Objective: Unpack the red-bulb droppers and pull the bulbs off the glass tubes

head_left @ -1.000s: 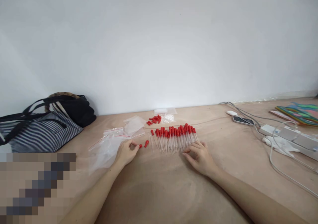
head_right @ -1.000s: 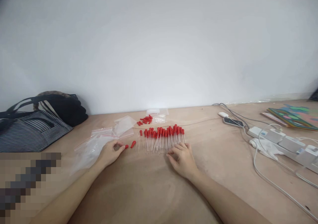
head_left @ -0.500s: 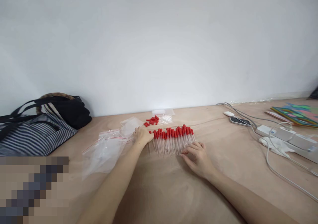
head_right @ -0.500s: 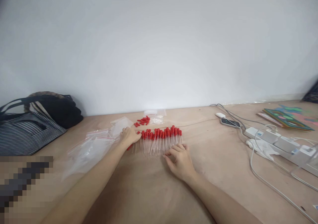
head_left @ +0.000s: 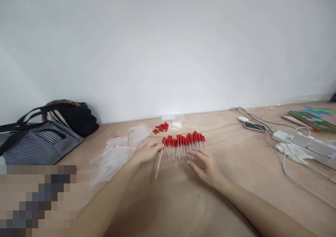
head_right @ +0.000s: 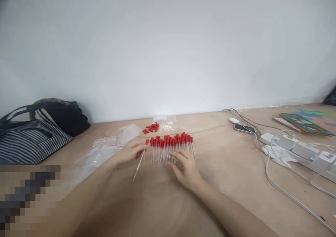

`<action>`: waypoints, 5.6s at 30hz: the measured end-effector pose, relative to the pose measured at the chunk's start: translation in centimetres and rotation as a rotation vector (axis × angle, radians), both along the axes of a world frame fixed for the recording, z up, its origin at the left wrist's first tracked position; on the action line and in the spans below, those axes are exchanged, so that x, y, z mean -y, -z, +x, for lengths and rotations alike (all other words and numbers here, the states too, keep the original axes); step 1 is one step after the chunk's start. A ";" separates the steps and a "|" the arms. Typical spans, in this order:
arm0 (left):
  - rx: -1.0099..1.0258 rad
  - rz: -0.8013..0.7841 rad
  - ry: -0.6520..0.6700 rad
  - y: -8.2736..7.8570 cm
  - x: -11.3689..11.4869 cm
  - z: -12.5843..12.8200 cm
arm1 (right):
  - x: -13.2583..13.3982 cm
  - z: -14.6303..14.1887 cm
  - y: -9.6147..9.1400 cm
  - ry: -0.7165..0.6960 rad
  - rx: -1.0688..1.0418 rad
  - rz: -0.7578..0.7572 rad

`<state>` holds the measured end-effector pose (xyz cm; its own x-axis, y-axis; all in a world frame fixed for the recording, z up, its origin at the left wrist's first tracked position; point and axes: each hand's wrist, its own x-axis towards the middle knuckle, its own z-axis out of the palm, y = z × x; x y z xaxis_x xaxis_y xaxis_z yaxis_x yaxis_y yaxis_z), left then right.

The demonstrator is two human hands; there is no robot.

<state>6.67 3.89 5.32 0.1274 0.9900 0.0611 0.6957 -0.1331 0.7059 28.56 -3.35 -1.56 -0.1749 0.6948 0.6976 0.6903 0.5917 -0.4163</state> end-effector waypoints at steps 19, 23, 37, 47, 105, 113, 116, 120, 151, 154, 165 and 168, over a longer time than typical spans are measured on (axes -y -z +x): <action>-0.049 -0.366 0.526 0.6 6.8 0.7 | 0.7 -1.3 -1.0 -0.114 0.405 0.491; -0.029 -0.402 0.523 0.3 6.8 1.1 | 0.7 -1.1 -0.8 -0.085 0.357 0.537; 0.169 -0.597 0.544 0.1 5.8 0.2 | 0.5 -0.1 -0.2 0.017 0.245 0.620; 0.165 -0.215 0.107 2.2 0.2 -2.2 | 0.0 -0.2 -0.3 0.030 0.118 0.400; -0.516 0.532 -0.085 4.9 3.4 -4.7 | 0.9 -1.6 0.8 -0.045 0.219 0.310; -0.585 0.287 -0.083 3.7 1.5 2.4 | 0.9 -1.5 0.7 -0.026 0.279 0.318; -0.602 0.242 -0.111 3.8 0.1 3.6 | 0.9 -1.3 0.8 -0.024 0.261 0.316; -0.633 0.172 -0.131 3.7 -1.0 3.8 | 0.8 -1.2 1.0 -0.030 0.264 0.299; 0.055 0.417 0.276 5.3 9.0 2.1 | 3.3 -3.9 -1.1 -0.077 -0.351 -0.422; -0.019 0.698 0.296 5.0 7.7 0.7 | 2.8 -2.9 -1.4 -0.005 -0.024 -0.156; -0.329 1.005 0.483 5.6 7.8 -0.4 | 1.7 -2.8 0.0 0.016 0.458 0.405; -0.283 0.989 0.456 5.7 8.1 -0.4 | 1.8 -2.6 -0.2 0.027 0.495 0.469</action>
<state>6.22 -4.24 -0.37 0.5993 0.3799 0.7046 0.5572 -0.8300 -0.0264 25.94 -5.15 -1.40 -0.5381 0.3474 0.7679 0.7502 0.6127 0.2485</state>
